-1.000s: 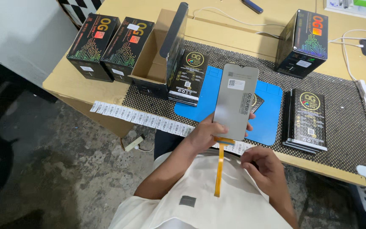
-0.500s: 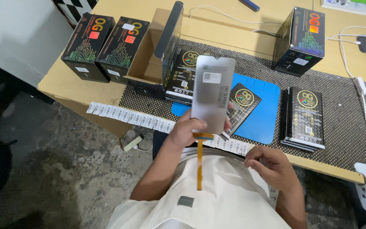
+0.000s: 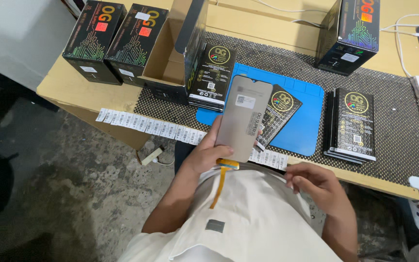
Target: The person repeatedly picks up small black boxes, removes a rectangular electronic component, and peels off protective films from both sides. They handle the component by its edges, flip it over, and place it back into the box or onto a stack on the table.
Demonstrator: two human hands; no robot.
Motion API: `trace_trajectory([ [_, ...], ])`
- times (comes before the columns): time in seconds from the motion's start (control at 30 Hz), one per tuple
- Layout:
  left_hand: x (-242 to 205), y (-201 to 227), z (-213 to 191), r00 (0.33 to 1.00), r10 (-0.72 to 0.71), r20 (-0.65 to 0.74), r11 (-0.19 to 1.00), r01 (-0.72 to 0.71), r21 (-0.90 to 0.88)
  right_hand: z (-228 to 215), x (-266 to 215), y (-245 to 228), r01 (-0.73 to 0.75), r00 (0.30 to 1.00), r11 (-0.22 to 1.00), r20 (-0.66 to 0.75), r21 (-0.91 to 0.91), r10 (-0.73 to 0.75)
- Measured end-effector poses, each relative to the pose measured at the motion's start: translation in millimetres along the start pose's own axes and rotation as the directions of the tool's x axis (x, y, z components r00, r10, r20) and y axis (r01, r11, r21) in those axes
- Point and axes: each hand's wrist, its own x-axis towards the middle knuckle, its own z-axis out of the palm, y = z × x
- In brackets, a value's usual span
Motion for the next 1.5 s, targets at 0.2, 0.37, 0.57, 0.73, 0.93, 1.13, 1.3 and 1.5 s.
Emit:
trace_trajectory([
  [0.2,-13,-37,-22,0.996,-0.006,-0.085,0.982,0.022,0.187,74,71,-28,0.241,0.96,0.957,0.105,0.16,-0.259],
  [0.37,-6,19,-24,0.978,0.182,0.105,0.864,-0.21,0.458,83,104,-27,0.321,0.929,0.944,0.166,0.083,-0.331],
  [0.57,-53,102,-32,0.976,0.169,0.137,0.646,-0.214,0.732,70,99,-1,0.191,0.981,0.965,0.073,-0.179,-0.181],
  [0.73,-81,112,-57,0.984,0.179,0.014,0.655,-0.13,0.744,92,109,1,0.088,0.995,0.992,0.061,-0.093,-0.083],
  [0.93,-87,67,-32,0.986,0.123,-0.113,0.892,-0.06,0.447,144,143,-52,-0.039,0.972,0.972,0.219,-0.231,0.091],
  [1.13,-96,99,-9,0.91,0.407,-0.083,0.681,-0.241,0.692,173,203,-35,-0.41,0.791,0.834,0.599,0.369,0.124],
  [1.3,-91,96,8,0.905,0.418,-0.077,0.751,-0.297,0.589,269,226,-66,-0.083,0.658,0.992,0.753,0.097,-0.018],
  [1.5,-87,104,15,0.915,0.394,-0.084,0.764,-0.276,0.584,373,251,-58,-0.571,0.7,0.804,0.61,0.167,0.371],
])
